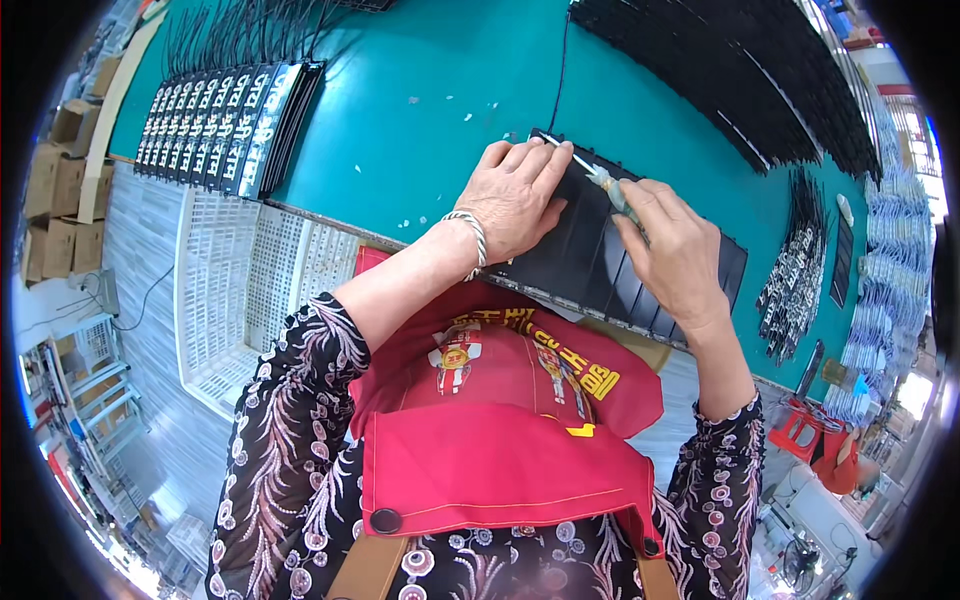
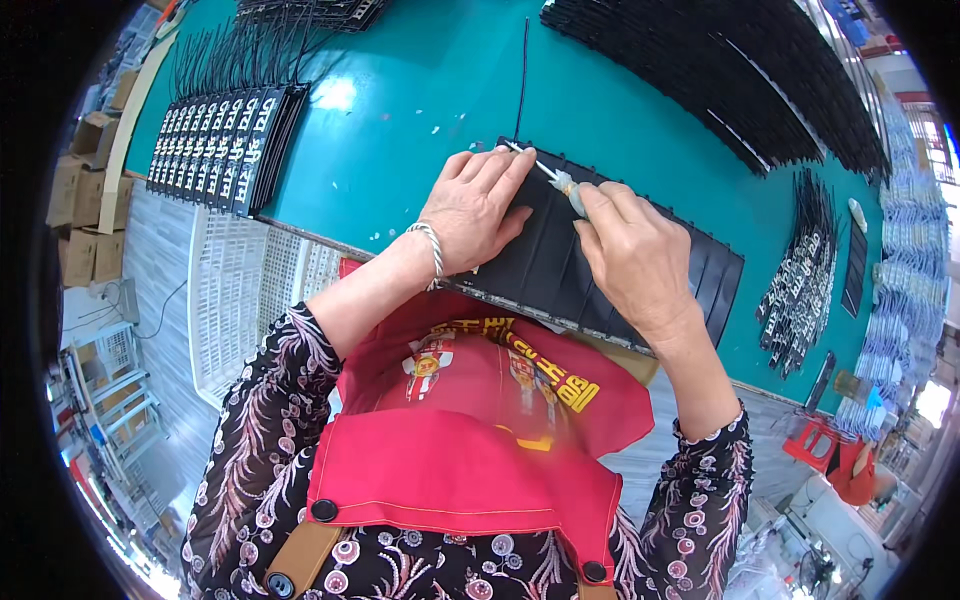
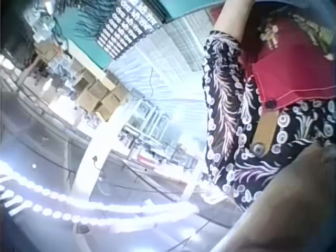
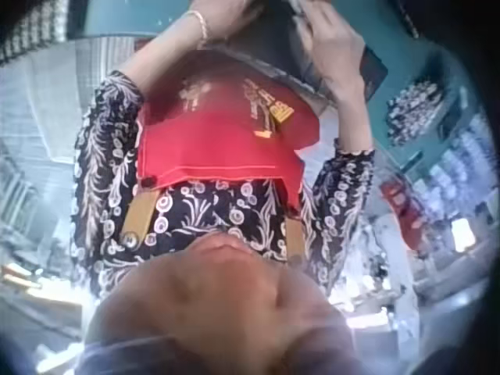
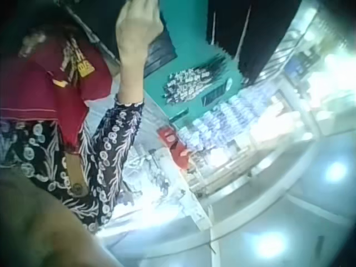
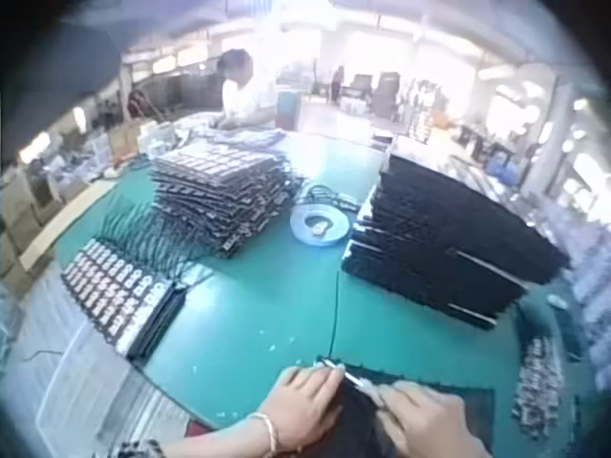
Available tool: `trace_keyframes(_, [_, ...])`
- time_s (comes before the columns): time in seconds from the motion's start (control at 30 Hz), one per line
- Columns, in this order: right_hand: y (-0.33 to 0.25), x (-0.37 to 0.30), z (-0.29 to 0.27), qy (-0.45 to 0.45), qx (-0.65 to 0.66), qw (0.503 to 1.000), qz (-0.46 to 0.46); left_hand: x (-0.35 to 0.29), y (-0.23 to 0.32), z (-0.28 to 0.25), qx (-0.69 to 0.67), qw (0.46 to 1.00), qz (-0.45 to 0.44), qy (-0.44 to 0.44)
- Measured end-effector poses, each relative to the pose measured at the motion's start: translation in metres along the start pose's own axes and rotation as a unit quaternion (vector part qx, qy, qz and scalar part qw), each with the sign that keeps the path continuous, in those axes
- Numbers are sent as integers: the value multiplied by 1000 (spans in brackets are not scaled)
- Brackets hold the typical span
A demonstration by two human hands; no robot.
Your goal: Assembling electronic components and wires onto printed circuit boards at a factory workbench.
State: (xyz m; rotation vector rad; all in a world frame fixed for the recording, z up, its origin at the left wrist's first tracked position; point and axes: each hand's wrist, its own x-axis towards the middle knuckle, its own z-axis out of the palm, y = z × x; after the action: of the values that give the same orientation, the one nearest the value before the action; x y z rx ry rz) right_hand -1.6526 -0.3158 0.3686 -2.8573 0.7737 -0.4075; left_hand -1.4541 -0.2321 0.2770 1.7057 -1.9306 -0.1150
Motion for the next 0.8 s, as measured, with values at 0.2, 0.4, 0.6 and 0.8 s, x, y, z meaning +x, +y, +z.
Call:
trace_keyframes(0.2, [-5,35,-13,-77,-59,995,-36,2,-15,3,-4,1000,2,-2])
trace_keyframes(0.4, [6,90,-7,-144,-93,981,-94,12,-41,11,5,1000,-5,5])
trace_keyframes(0.6, [20,158,-7,-162,-116,972,-122,41,-65,17,-10,999,-30,-5])
trace_keyframes(0.8, [51,162,-13,-169,-25,979,-113,56,-47,17,-12,993,-89,-77])
